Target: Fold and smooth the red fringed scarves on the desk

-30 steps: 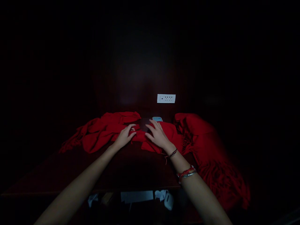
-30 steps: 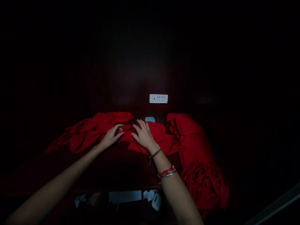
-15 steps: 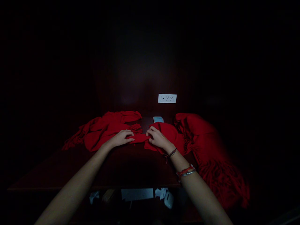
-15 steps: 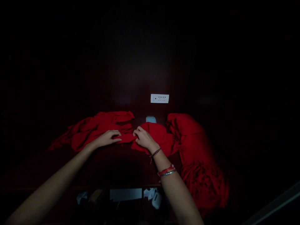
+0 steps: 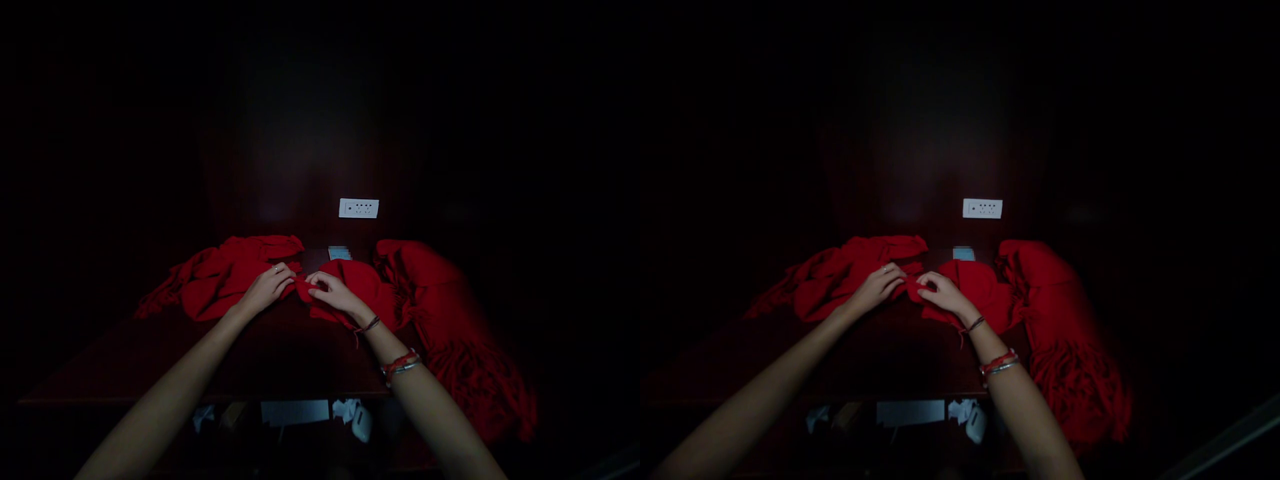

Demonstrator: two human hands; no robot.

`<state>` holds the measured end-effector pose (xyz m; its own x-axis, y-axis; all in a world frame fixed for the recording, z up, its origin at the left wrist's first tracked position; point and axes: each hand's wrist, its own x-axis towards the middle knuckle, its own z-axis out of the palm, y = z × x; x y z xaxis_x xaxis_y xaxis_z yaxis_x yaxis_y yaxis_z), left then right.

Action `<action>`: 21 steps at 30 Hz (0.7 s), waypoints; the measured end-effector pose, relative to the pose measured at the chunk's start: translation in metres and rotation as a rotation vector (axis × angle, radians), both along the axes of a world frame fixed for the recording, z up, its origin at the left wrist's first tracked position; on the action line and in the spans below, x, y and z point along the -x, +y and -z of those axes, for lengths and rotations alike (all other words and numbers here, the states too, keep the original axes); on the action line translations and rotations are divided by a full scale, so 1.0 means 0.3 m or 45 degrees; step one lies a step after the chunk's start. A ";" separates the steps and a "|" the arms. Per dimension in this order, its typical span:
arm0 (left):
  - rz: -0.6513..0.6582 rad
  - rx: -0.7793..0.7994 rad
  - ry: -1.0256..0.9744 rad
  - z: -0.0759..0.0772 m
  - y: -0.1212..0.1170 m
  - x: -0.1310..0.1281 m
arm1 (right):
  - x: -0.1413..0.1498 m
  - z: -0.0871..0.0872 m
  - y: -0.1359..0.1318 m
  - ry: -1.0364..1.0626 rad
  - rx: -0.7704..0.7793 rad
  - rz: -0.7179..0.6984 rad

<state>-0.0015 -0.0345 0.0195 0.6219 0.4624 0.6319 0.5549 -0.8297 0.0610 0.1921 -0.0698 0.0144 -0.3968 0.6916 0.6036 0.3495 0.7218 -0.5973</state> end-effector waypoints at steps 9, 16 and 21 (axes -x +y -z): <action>-0.587 -0.005 -0.039 -0.018 0.043 0.064 | -0.063 -0.058 -0.034 -0.491 -0.082 0.345; -1.306 0.220 -0.363 -0.037 0.076 0.255 | -0.097 -0.136 -0.010 -1.019 -0.077 0.698; -1.107 -0.053 -0.339 -0.036 0.053 0.201 | -0.141 -0.052 0.018 -0.971 0.226 0.965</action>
